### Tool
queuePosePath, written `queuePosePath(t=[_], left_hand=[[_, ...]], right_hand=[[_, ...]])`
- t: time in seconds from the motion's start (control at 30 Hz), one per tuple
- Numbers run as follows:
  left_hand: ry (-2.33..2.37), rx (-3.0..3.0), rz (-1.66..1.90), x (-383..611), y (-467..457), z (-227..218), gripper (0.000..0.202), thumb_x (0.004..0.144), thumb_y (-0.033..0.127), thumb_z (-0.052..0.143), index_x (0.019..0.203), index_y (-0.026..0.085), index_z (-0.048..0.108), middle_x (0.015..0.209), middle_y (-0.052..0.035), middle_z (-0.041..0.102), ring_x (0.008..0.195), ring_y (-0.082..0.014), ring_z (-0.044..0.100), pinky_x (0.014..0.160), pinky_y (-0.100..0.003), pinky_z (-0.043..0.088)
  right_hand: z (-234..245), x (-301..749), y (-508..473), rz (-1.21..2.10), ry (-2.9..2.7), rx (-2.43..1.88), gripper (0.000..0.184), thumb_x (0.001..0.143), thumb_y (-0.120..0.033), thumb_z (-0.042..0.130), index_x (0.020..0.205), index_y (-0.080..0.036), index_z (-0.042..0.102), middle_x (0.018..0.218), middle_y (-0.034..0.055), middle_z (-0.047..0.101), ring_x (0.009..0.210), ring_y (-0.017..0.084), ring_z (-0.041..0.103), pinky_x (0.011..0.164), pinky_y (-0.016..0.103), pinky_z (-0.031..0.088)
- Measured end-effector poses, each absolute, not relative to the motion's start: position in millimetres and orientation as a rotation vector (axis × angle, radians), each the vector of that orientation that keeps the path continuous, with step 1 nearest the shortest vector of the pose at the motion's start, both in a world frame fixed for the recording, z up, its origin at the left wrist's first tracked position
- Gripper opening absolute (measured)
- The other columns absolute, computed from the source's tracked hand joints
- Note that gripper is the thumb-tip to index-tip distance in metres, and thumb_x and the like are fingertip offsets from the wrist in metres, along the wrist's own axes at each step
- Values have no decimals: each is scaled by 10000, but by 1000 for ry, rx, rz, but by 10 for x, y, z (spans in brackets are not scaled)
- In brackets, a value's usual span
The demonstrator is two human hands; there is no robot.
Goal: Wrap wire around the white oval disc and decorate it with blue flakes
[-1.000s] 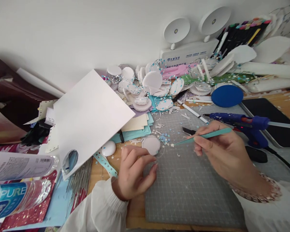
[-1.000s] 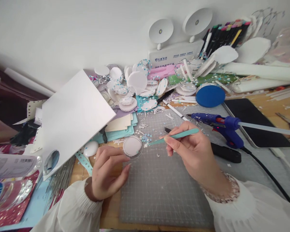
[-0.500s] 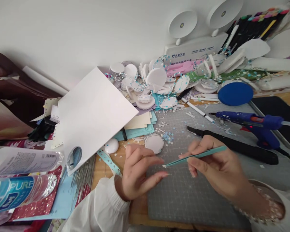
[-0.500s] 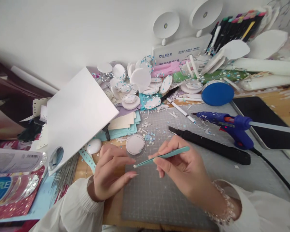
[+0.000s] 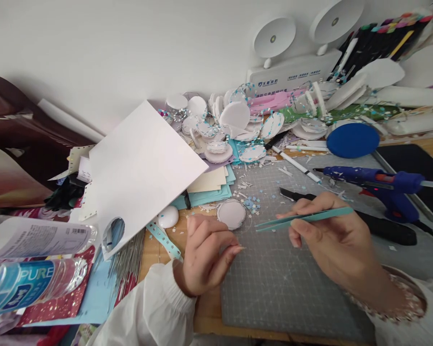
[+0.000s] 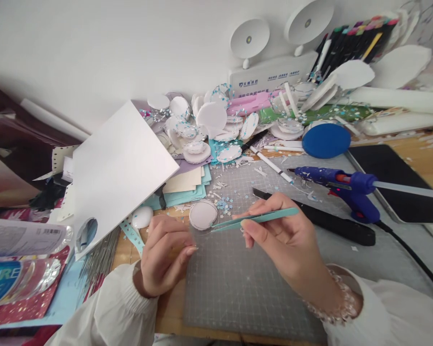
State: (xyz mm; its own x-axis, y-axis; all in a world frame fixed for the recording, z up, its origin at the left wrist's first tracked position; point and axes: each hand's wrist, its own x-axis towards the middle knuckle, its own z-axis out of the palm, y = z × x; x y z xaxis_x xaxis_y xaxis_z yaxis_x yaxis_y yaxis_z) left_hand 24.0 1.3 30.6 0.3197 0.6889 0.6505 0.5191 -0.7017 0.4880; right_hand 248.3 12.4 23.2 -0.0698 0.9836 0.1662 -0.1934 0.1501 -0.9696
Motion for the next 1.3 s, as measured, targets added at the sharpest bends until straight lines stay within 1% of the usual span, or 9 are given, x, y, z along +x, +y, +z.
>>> queuePosePath(t=[0.3, 0.4, 0.5, 0.6, 0.73, 0.87, 1.07, 1.17, 1.3], left_hand=[[1080, 2493, 1311, 227, 2, 278, 167, 982, 316, 488, 900, 225, 601, 737, -13, 638, 747, -179, 559, 750, -368, 423], [1070, 2495, 1313, 229, 0, 277, 175, 978, 333, 507, 894, 220, 612, 734, -11, 644, 751, -176, 557, 746, -363, 422], [1059, 2506, 1304, 234, 2, 290, 181, 971, 340, 526, 882, 208, 613, 738, -10, 648, 755, -172, 543, 748, -354, 420], [1056, 2521, 1297, 240, 10, 303, 159, 970, 316, 533, 890, 206, 617, 743, -9, 646, 757, -171, 538, 755, -349, 419], [1037, 2522, 1293, 239, 12, 309, 101, 957, 246, 546, 916, 196, 623, 769, -19, 657, 761, -176, 540, 752, -356, 418], [1041, 2495, 1310, 262, -38, 342, 72, 939, 194, 558, 953, 179, 628, 803, -35, 659, 766, -174, 548, 748, -349, 433], [999, 2900, 1220, 481, -56, 418, 87, 895, 114, 617, 965, 147, 659, 828, -30, 704, 805, -161, 571, 784, -336, 386], [1113, 3092, 1073, 629, 64, 402, 28, 911, 172, 631, 909, 161, 657, 792, 3, 704, 785, -156, 553, 777, -341, 345], [1322, 3222, 750, 755, 249, 349, 191, 889, 258, 677, 725, 183, 612, 710, 13, 644, 763, -173, 531, 779, -347, 329]], right_hand=[[260, 2439, -3, 1339, -1280, -859, 141, 848, -174, 673, 887, -279, 588, 821, -6, 630, 573, 120, 645, 421, 216, 525], [279, 2427, -14, 1338, -1304, -817, 159, 852, -150, 663, 912, -282, 597, 853, -2, 655, 557, 106, 640, 431, 209, 536], [278, 2419, 3, 1337, -1310, -811, 144, 860, -149, 658, 890, -280, 608, 788, -27, 635, 537, 88, 625, 477, 213, 564], [255, 2429, 37, 1366, -1253, -850, 105, 864, -181, 665, 850, -267, 607, 714, -40, 593, 532, 91, 621, 477, 213, 560], [234, 2453, 96, 1400, -1173, -876, 91, 845, -233, 694, 830, -261, 608, 748, -32, 606, 509, 95, 608, 408, 211, 516], [249, 2469, 147, 1387, -1160, -859, 90, 850, -240, 688, 821, -248, 602, 742, -31, 634, 483, 91, 587, 420, 229, 510], [243, 2561, 264, 1146, -1164, -893, 113, 835, -204, 702, 848, -241, 596, 750, -24, 667, 539, 110, 595, 475, 254, 517], [243, 2601, 339, 974, -1138, -915, 137, 813, -217, 729, 839, -235, 595, 789, -16, 688, 544, 114, 601, 505, 279, 529], [280, 2606, 392, 832, -1093, -914, 166, 779, -231, 764, 801, -229, 600, 743, -17, 677, 526, 116, 603, 491, 279, 524]])
